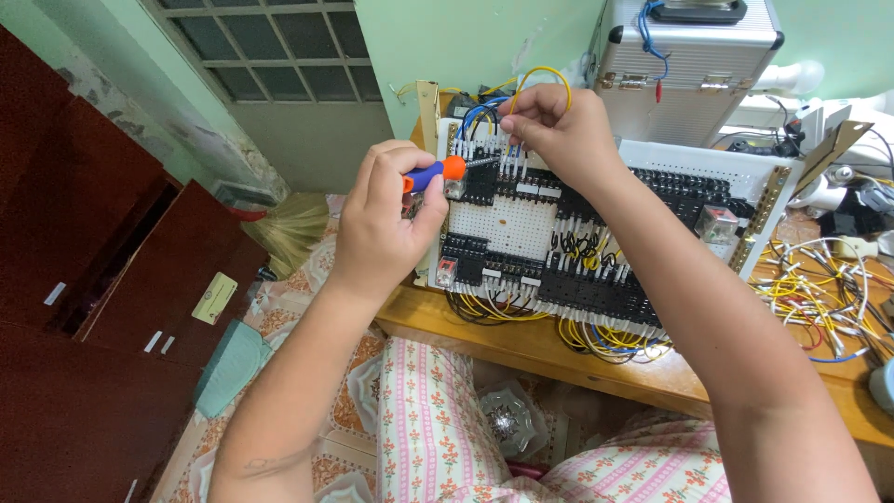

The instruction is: Routing and connecting electrical wires to a terminal block on a control panel using a screwdriver.

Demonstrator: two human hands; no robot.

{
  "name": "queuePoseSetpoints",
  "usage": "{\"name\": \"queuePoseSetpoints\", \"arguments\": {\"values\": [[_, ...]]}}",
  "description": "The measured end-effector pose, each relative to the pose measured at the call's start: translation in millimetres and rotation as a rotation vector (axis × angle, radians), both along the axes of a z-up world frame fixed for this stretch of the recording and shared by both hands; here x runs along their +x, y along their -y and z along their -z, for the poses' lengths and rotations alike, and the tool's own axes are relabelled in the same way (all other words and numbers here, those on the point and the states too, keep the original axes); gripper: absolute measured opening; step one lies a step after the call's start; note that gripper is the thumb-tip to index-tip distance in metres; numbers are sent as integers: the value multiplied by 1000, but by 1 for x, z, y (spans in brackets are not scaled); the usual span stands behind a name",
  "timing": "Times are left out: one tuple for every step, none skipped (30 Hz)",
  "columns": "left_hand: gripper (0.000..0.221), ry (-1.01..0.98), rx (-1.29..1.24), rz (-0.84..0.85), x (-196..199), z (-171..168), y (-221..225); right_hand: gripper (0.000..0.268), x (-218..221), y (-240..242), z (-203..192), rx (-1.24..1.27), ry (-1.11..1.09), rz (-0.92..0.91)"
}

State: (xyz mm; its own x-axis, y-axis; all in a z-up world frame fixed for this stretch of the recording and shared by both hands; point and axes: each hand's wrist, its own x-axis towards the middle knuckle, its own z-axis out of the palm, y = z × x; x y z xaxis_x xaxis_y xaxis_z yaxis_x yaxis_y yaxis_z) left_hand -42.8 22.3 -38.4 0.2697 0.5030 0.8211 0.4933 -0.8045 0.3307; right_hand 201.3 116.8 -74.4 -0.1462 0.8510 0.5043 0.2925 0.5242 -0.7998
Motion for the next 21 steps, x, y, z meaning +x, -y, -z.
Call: {"name": "queuePoseSetpoints", "arguments": {"values": [[34, -2, -4, 0, 1, -2, 0, 4, -1, 1, 0, -4, -2, 0], [34, -18, 29, 9, 2, -5, 1, 6, -2, 1, -1, -9, 6, 9], [35, -34, 62, 18, 4, -8, 1, 8, -2, 2, -2, -15, 15, 17], [35, -34, 62, 16, 5, -9, 2, 8, -2, 1, -2, -15, 14, 15], [34, -67, 53, 4, 5, -10, 3, 7, -2, 1, -3, -18, 21, 21], [33, -99, 42, -8, 6, -11, 5, 7, -2, 1, -2, -23, 27, 26], [33, -99, 40, -11, 6, -11, 5, 7, -2, 0, -1, -25, 27, 23], [33, -106, 55, -4, 7, -11, 6, 8, -3, 0, 0, -19, 4, 15], [32, -112, 71, 3, 7, -11, 6, 8, -3, -1, 2, -14, -19, 7], [32, -115, 70, 2, 8, -12, 7, 8, -3, 0, 2, -15, -22, 7], [32, -131, 81, 12, 9, -12, 8, 8, -3, 1, 2, 0, -7, 18], [32, -144, 94, 22, 10, -13, 9, 7, -3, 1, 1, 17, 9, 30], [32, -145, 95, 22, 11, -10, 9, 7, -3, 2, 3, 18, 8, 31], [32, -178, 118, -19, 12, -8, 8, 8, -3, 1, 3, 26, 4, 30], [33, -210, 141, -60, 13, -6, 7, 9, -3, 1, 3, 34, -1, 29], [33, -211, 145, -61, 14, -7, 8, 9, -4, 1, 3, 38, -3, 28], [32, -224, 152, -42, 16, -7, 9, 11, -4, 1, 3, 41, 0, 37], [31, -238, 158, -21, 17, -8, 10, 12, -4, 1, 4, 43, 0, 48], [31, -240, 160, -19, 18, -10, 10, 12, -4, 2, 2, 44, -3, 50], [35, -313, 143, 12, 20, -11, 11, 13, -5, 3, 1, 59, 13, 55], [39, -386, 125, 43, 20, -12, 13, 13, -5, 5, 0, 73, 29, 61]]}}
